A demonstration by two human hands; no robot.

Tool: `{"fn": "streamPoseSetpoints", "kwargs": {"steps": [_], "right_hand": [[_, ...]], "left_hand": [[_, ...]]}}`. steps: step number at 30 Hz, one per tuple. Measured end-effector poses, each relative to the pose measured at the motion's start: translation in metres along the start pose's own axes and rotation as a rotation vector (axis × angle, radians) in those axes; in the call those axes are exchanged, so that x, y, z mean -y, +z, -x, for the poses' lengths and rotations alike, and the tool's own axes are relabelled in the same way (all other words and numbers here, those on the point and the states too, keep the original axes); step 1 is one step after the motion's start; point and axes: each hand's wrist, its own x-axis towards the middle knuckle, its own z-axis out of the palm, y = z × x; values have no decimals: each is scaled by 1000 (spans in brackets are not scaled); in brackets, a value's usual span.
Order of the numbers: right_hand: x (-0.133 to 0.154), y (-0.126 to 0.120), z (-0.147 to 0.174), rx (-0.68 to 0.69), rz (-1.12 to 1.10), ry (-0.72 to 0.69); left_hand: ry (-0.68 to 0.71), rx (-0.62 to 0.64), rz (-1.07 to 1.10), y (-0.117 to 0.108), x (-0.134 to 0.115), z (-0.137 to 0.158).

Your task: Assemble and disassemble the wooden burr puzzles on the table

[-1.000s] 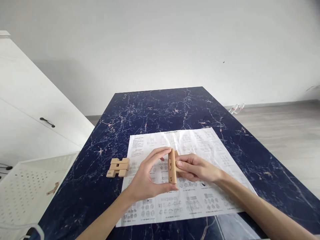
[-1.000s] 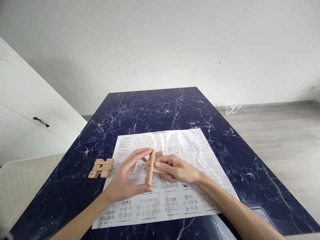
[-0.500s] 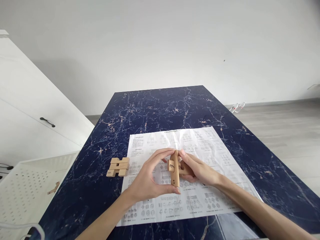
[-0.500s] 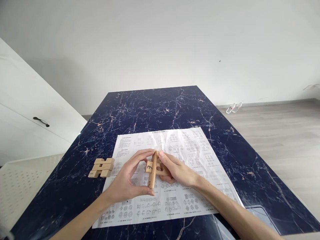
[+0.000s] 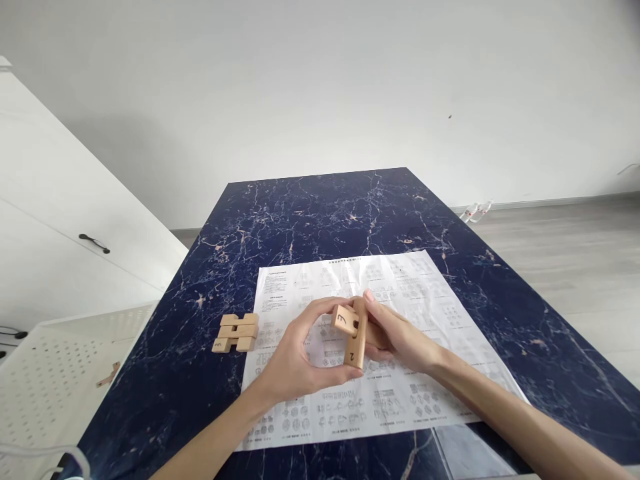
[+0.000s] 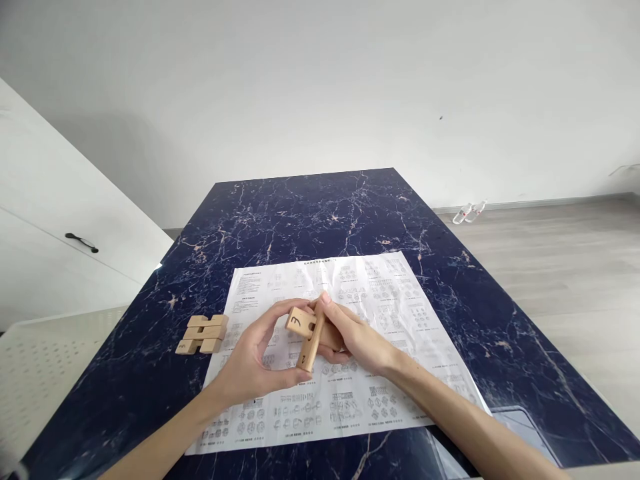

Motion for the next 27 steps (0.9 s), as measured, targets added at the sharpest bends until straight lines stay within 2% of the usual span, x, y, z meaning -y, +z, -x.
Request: {"fn": "streamPoseSetpoints", "kwargs": {"steps": [11,18,27], "right_hand": [[-1,3,1,-63,105,51],[-6,6,3,-122,75,33],[-6,10,3,-107,19,20]], "left_hand": [[39,34,-80,-1,0,-3],[14,48,-53,1,0,-4],[24,67,-72,1,1,-5]]}}
